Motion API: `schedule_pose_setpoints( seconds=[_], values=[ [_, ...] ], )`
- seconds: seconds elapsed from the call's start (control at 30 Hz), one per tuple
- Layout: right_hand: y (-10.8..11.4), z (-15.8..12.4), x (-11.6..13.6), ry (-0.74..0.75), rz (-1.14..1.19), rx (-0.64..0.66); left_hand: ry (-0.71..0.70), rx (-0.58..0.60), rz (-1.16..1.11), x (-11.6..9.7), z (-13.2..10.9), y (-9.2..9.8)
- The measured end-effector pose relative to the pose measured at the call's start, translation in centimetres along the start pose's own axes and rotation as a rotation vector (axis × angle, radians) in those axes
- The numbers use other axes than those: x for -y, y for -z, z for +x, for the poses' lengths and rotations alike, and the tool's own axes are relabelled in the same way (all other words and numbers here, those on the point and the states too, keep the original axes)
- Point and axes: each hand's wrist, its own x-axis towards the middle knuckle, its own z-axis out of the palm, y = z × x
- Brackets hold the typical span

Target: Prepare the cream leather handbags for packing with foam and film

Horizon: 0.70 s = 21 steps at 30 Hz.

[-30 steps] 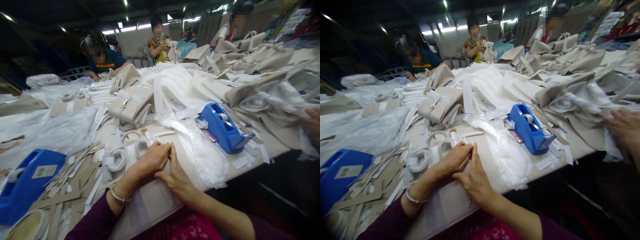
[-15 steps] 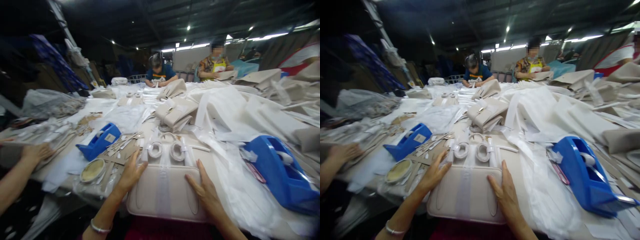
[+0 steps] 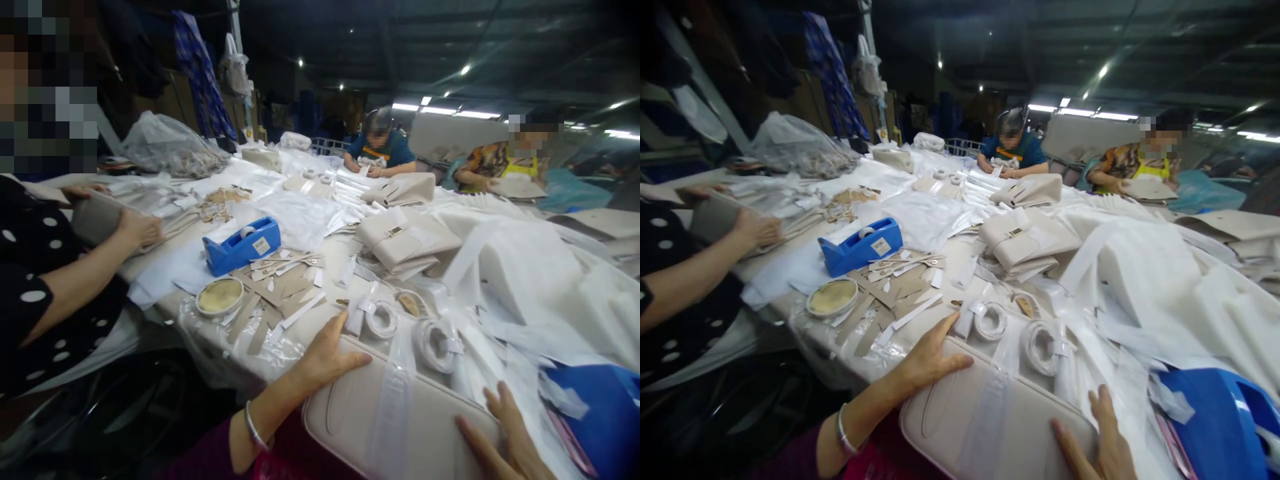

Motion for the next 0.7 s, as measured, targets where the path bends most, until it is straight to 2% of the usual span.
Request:
schedule_pose_setpoints(
  seconds=[0.03,0.1,0.17,0.23,0.3,0.37,0.43,0.57,0.7],
  values=[
    [0.4,1.3,1.2,0.105,-0.078,-0.041,0.01,-0.008,-0.002,0.1,-0.1,0.0],
    [0.6,4.3,5.3,0.38,-0.149,-0.047,0.046,-0.04,0.013,0.3,-0.7,0.1],
    [-0.6,7.2,10.5,0.701,-0.078,0.098,0.1,-0.083,0.039,0.4,-1.7,0.3],
    [-2.9,9.3,15.0,0.947,-0.033,0.264,0.143,-0.101,0.038,0.3,-2.8,0.5],
    [-5.5,10.5,17.9,1.091,-0.071,0.437,0.16,-0.085,-0.005,0.2,-3.8,0.6],
    [-7.6,10.9,18.8,1.138,-0.141,0.56,0.175,-0.065,-0.061,0.2,-4.4,0.6],
    [-8.7,10.8,18.6,1.117,-0.182,0.606,0.195,-0.069,-0.109,0.5,-4.6,0.5],
    [-9.1,10.4,17.5,1.08,-0.146,0.562,0.207,-0.095,-0.255,2.0,-3.8,-0.1],
    [-9.2,10.4,17.4,1.063,-0.118,0.494,0.193,-0.147,-0.534,2.8,-2.3,-0.5]
  ],
)
